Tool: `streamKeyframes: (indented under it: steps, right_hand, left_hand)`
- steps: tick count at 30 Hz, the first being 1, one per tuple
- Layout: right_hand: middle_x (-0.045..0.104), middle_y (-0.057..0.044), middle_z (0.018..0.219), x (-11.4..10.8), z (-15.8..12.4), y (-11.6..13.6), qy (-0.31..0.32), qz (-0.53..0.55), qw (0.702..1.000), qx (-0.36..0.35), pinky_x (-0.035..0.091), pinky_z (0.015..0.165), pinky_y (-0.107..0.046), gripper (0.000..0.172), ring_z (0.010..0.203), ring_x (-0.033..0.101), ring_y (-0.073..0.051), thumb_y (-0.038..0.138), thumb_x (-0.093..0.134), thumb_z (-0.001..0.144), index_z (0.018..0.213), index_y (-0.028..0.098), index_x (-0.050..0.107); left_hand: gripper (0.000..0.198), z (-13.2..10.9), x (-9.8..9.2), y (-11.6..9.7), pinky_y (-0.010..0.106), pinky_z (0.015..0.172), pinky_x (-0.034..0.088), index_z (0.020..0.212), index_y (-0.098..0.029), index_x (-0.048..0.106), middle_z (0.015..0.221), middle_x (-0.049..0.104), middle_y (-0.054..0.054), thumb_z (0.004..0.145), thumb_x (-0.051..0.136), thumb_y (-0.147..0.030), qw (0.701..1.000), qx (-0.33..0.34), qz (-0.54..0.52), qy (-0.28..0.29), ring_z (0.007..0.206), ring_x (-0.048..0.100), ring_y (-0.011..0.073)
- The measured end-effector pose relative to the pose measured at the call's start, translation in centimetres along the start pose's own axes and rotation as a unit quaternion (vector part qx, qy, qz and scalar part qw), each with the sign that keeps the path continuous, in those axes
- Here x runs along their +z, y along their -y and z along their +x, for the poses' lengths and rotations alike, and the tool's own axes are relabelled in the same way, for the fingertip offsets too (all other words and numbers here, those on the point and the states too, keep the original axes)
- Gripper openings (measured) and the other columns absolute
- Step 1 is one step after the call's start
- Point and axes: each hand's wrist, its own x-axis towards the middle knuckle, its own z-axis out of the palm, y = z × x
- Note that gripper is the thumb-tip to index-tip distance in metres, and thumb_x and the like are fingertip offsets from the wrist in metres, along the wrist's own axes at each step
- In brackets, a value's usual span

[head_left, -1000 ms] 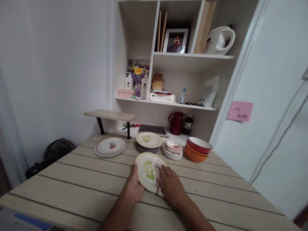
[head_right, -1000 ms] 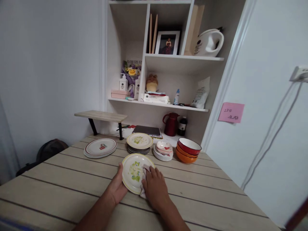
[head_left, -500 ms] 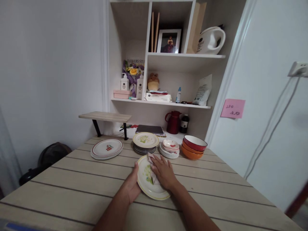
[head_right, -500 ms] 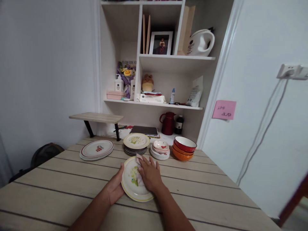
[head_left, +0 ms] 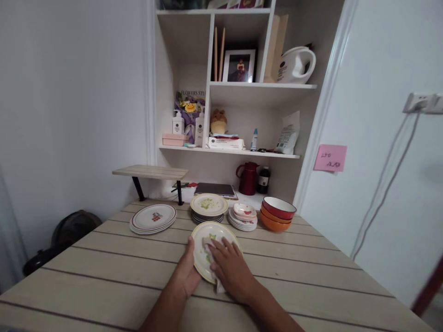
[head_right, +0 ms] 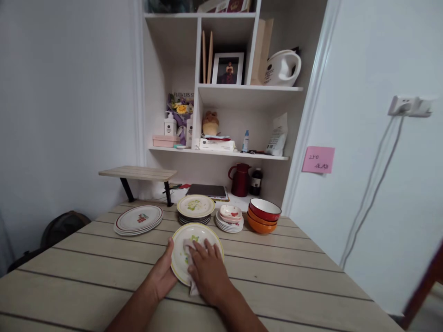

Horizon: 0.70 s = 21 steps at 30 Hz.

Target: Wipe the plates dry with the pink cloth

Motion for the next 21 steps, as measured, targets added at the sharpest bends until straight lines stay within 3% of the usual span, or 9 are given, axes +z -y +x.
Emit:
streamKeyframes:
  steps: [2, 4, 10, 13, 16, 21]
  right_hand:
    - [0.031, 0.002, 0.159, -0.2, 0.4, 0.3, 0.014, 0.035, 0.997, -0.065, 0.011, 0.119, -0.053, 0.053, 0.149, 0.016, -0.028, 0.043, 0.035, 0.097, 0.149, 0.033, 0.036]
    - [0.028, 0.002, 0.16, -0.4, 1.2, 0.1, 0.014, 0.05, 0.996, -0.072, 0.01, 0.119, -0.053, 0.053, 0.15, 0.014, -0.027, 0.045, 0.034, 0.097, 0.149, 0.033, 0.035]
    - [0.016, -0.002, 0.164, -1.2, 2.9, -4.2, -0.039, 0.003, 0.991, 0.129, 0.014, 0.117, -0.056, 0.054, 0.15, 0.011, -0.03, 0.045, 0.035, 0.097, 0.149, 0.031, 0.035]
    - [0.017, -0.006, 0.163, -0.9, 1.9, -5.3, -0.041, -0.02, 0.985, 0.169, 0.019, 0.117, -0.054, 0.056, 0.149, 0.016, -0.032, 0.042, 0.041, 0.095, 0.148, 0.026, 0.039]
    - [0.022, -0.009, 0.162, -0.1, 0.4, -3.7, -0.03, -0.03, 0.991, 0.129, 0.019, 0.118, -0.052, 0.055, 0.148, 0.019, -0.032, 0.038, 0.04, 0.094, 0.146, 0.019, 0.043]
    - [0.023, -0.004, 0.162, 0.3, -0.4, 1.0, -0.011, 0.024, 0.999, -0.033, 0.014, 0.122, -0.046, 0.058, 0.149, 0.015, -0.027, 0.04, 0.037, 0.096, 0.15, 0.02, 0.035]
  left_hand:
    - [0.062, -0.1, 0.3, -0.1, 0.043, 0.11, 0.035, 0.136, -0.01, 0.053, 0.12, 0.069, 0.019, 0.093, 0.043, -0.054, 1.0, -0.021, 0.015, -0.008, 0.123, 0.058, 0.0291]
    - [0.06, -0.1, 0.7, -0.1, 0.043, 0.109, 0.036, 0.138, -0.012, 0.051, 0.121, 0.069, 0.018, 0.093, 0.045, -0.052, 0.998, -0.044, 0.031, -0.013, 0.122, 0.059, 0.0284]
    - [0.059, 0.0, 0.8, 0.4, 0.046, 0.114, 0.029, 0.146, -0.019, 0.04, 0.134, 0.062, 0.015, 0.094, 0.047, -0.045, 0.998, -0.043, 0.03, 0.03, 0.127, 0.054, 0.0285]
    - [0.063, 0.2, 0.5, 0.5, 0.048, 0.116, 0.026, 0.148, -0.018, 0.036, 0.136, 0.059, 0.017, 0.094, 0.045, -0.049, 0.999, -0.014, 0.013, 0.03, 0.13, 0.051, 0.0294]
    - [0.064, 0.2, 0.2, 0.3, 0.047, 0.116, 0.027, 0.148, -0.017, 0.036, 0.135, 0.06, 0.017, 0.094, 0.043, -0.05, 1.0, 0.016, 0.003, -0.011, 0.129, 0.052, 0.0289]
    - [0.065, -0.3, 0.5, -0.1, 0.044, 0.11, 0.037, 0.144, -0.01, 0.042, 0.123, 0.067, 0.019, 0.093, 0.046, -0.051, 0.999, 0.008, 0.018, -0.051, 0.119, 0.061, 0.029]
